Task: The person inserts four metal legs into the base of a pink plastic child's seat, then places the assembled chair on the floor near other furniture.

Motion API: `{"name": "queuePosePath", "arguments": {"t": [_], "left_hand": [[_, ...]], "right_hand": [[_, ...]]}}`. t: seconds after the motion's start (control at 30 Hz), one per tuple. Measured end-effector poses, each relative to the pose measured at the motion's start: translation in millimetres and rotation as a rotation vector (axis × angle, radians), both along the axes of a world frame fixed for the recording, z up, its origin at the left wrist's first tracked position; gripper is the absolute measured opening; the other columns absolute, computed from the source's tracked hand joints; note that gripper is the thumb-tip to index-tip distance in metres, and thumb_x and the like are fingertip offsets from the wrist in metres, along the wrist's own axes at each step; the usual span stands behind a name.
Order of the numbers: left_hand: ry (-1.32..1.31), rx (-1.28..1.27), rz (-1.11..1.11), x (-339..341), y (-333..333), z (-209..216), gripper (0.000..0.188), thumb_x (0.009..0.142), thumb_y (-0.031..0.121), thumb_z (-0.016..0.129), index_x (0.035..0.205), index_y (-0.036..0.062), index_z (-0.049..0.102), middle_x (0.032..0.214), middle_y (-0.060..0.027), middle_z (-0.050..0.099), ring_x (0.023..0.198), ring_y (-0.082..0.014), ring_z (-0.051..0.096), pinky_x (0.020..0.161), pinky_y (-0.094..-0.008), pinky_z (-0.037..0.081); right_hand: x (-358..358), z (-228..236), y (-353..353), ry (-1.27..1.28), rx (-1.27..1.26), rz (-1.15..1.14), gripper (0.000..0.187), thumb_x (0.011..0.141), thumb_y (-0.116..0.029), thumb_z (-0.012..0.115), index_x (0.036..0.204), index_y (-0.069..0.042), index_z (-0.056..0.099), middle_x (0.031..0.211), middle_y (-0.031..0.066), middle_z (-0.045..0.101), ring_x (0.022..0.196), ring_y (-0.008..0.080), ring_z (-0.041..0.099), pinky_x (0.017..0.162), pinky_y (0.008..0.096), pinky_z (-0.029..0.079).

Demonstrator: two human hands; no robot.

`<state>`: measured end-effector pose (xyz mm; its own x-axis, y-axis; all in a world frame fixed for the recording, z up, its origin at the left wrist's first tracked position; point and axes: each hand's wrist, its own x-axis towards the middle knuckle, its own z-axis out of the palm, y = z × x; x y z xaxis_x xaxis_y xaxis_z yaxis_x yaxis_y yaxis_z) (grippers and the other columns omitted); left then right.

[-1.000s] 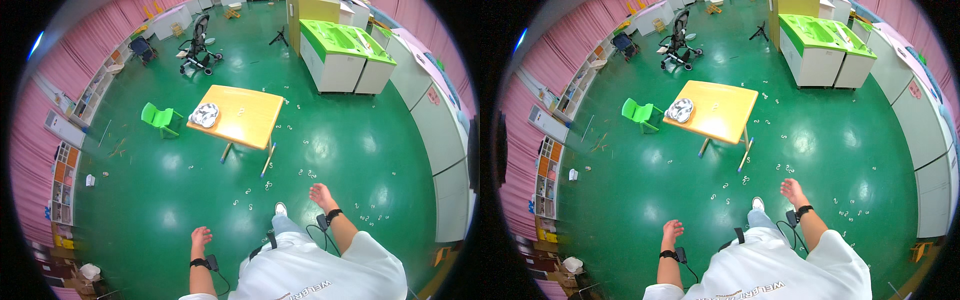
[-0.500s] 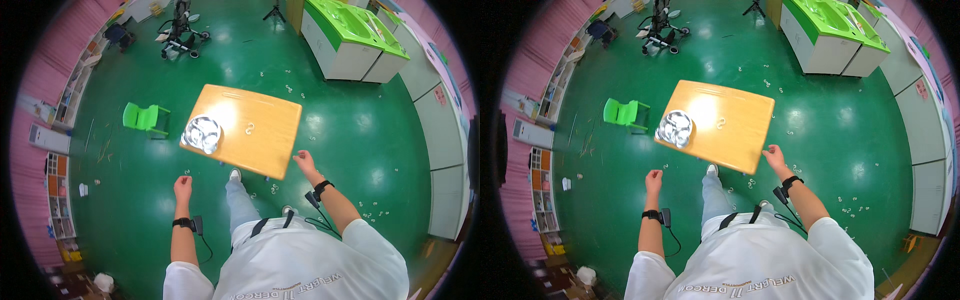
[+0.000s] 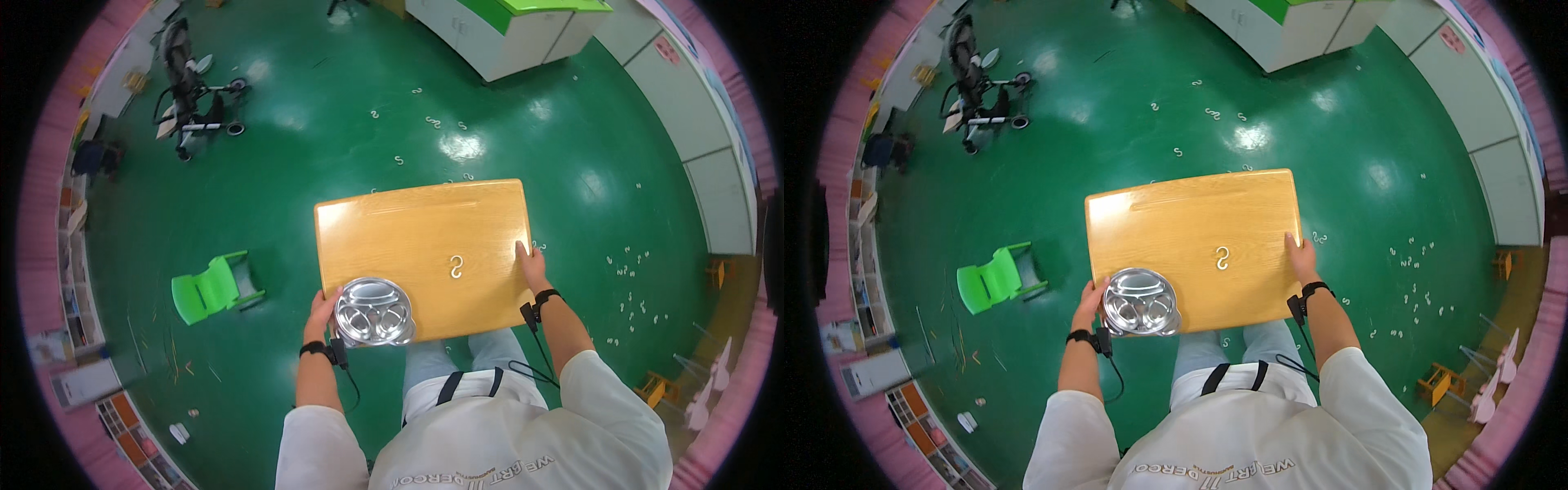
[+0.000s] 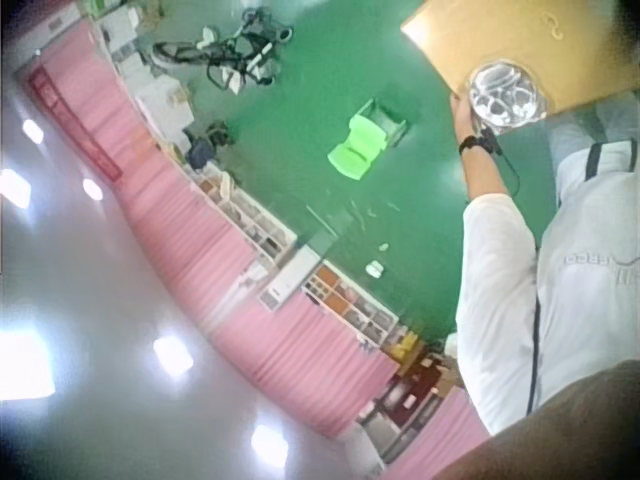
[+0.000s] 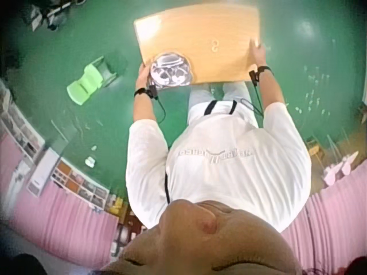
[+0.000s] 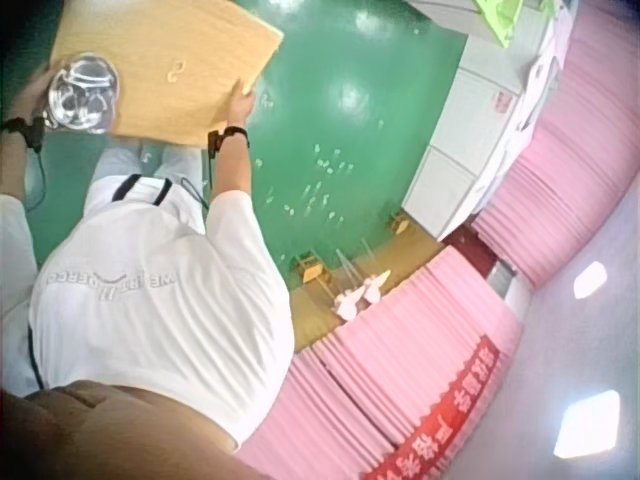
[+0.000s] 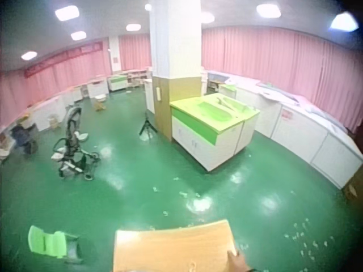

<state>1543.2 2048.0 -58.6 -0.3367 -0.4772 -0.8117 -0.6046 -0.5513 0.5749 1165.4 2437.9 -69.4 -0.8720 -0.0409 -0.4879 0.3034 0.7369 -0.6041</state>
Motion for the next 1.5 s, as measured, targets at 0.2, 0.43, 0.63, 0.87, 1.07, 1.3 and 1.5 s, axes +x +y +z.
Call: {"name": "queuePosePath", "arguments": {"t": [0.2, 0.43, 0.63, 0.87, 1.07, 1.3, 1.5], "left_hand": [[0.093, 0.091, 0.282, -9.7, 2.1, -5.3, 0.048, 0.086, 0.032, 0.066, 0.115, -0.0023, 0.051, 0.106, -0.0131, 0.06, 0.089, -0.0208, 0.061, 0.074, -0.0335, 0.051], [0.164, -0.008, 0.372, -10.3, -5.2, -18.3, 0.027, 0.083, 0.017, 0.07, 0.1, 0.0004, 0.058, 0.088, -0.0106, 0.065, 0.07, -0.0185, 0.063, 0.059, -0.032, 0.053], [0.17, -0.086, 0.232, -27.8, -19.2, -7.7, 0.022, 0.083, 0.015, 0.071, 0.091, 0.0008, 0.056, 0.083, -0.0107, 0.064, 0.066, -0.0187, 0.063, 0.056, -0.0323, 0.053], [0.278, -0.09, 0.022, -43.7, -35.5, -9.8, 0.026, 0.085, 0.015, 0.069, 0.099, 0.0015, 0.053, 0.087, -0.0108, 0.063, 0.07, -0.0182, 0.063, 0.059, -0.0316, 0.054], [0.324, -0.12, -0.23, -69.6, -23.8, 15.2, 0.027, 0.087, 0.021, 0.066, 0.096, 0.0006, 0.051, 0.088, -0.0145, 0.064, 0.071, -0.0222, 0.065, 0.058, -0.0359, 0.056], [0.415, -0.075, -0.584, -106.5, -8.2, 57.1, 0.031, 0.089, 0.027, 0.063, 0.098, -0.002, 0.058, 0.09, -0.013, 0.064, 0.074, -0.023, 0.064, 0.06, -0.0364, 0.056], [0.487, -0.021, -0.899, -112.7, 28.3, 122.2, 0.032, 0.089, 0.026, 0.063, 0.097, -0.0053, 0.058, 0.091, -0.0167, 0.065, 0.073, -0.0257, 0.066, 0.06, -0.0378, 0.057]], "right_hand": [[-0.8, -6.5, -4.1, 0.032, 0.098, -0.131, 0.065, 0.074, -0.063, 0.064, 0.088, 0.0, 0.068, 0.079, 0.0139, 0.067, 0.076, 0.027, 0.064, 0.07, 0.0369, 0.048], [23.2, 16.8, -12.7, 0.02, 0.102, -0.203, 0.068, 0.071, -0.066, 0.064, 0.086, 0.0, 0.068, 0.078, 0.0134, 0.067, 0.073, 0.0272, 0.064, 0.067, 0.0378, 0.049], [49.8, 25.6, 7.6, -0.049, 0.099, -0.332, 0.068, 0.07, -0.066, 0.064, 0.087, -0.001, 0.068, 0.08, 0.0137, 0.068, 0.077, 0.027, 0.066, 0.069, 0.0367, 0.05], [96.3, 48.3, 49.8, -0.025, 0.011, -0.536, 0.065, 0.07, -0.064, 0.066, 0.091, -0.002, 0.068, 0.081, 0.0118, 0.069, 0.075, 0.0259, 0.067, 0.069, 0.0359, 0.05], [178.9, 94.3, 95.1, -0.005, 0.022, -0.688, 0.058, 0.07, -0.062, 0.067, 0.09, -0.008, 0.07, 0.081, 0.0079, 0.07, 0.077, 0.0225, 0.068, 0.07, 0.0345, 0.052], [317.5, 109.0, 140.3, 0.147, -0.139, -1.007, 0.062, 0.07, -0.063, 0.066, 0.089, -0.004, 0.069, 0.081, 0.0105, 0.069, 0.076, 0.0243, 0.067, 0.071, 0.036, 0.052], [466.1, 126.0, 114.4, 0.245, -0.063, -1.276, 0.062, 0.069, -0.064, 0.066, 0.09, -0.006, 0.07, 0.088, 0.0127, 0.069, 0.084, 0.0278, 0.066, 0.074, 0.0388, 0.052]]}}
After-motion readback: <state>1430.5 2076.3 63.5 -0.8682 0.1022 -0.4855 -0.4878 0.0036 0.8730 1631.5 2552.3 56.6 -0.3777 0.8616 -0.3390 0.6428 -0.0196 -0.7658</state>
